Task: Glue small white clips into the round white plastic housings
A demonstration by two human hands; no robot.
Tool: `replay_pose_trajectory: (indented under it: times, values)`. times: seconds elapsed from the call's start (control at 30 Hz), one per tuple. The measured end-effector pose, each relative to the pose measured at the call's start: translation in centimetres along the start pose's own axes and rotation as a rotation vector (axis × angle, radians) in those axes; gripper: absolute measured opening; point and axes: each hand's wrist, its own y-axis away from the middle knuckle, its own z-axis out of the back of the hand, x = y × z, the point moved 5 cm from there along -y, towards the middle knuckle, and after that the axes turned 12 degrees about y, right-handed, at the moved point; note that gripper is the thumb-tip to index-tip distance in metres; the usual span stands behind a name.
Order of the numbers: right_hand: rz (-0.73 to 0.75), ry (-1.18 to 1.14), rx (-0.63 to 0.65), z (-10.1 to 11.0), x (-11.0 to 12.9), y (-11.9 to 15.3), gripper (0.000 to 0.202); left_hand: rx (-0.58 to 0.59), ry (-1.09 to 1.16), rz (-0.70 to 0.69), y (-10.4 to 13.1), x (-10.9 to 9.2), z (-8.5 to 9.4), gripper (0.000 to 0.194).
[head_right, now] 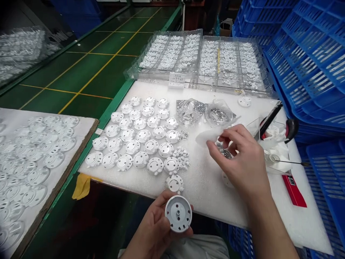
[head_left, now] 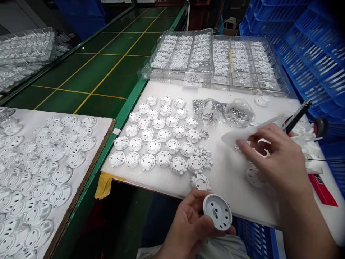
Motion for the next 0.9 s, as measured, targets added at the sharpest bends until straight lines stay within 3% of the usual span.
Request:
replay_pose_trajectory:
  times: [0.13, 0.33, 0.47, 0.6, 0.73, 0.9]
  values:
    - [-0.115, -0.409, 0.03, 0.5, 0.0, 1.6, 0.016, -0.057, -0.043, -0.015, -0.3, -0.3, 0.1, 0.059]
    - [-0.147, -0.527, 0.111, 0.0, 0.1, 3.8, 0.024, -0.033, -0.089, -0.072, -0.8, -1.0, -0.2, 0.054]
    - [-0.219, -0.742, 0.17, -0.1, 0.5, 4.8, 0.027, 0.0, -0.118, -0.078, -0.4, -1.5, -0.5, 0.049]
    - [-0.315, -0.854, 0.118, 0.2, 0.5, 3.6, 0.035, 0.076, -0.159, -0.162, -0.5, -3.1, -1.3, 0.038]
    - [-0.387, -0.892, 0.11, -0.3, 0.7, 1.6, 0.04, 0.092, -0.179, -0.255, -2.1, -4.2, -1.6, 0.038]
    - [-0.263, -0.908, -0.03, -1.0, 1.6, 1.4, 0.057, 0.085, -0.198, -0.245, -3.2, -3.8, -1.3, 0.043]
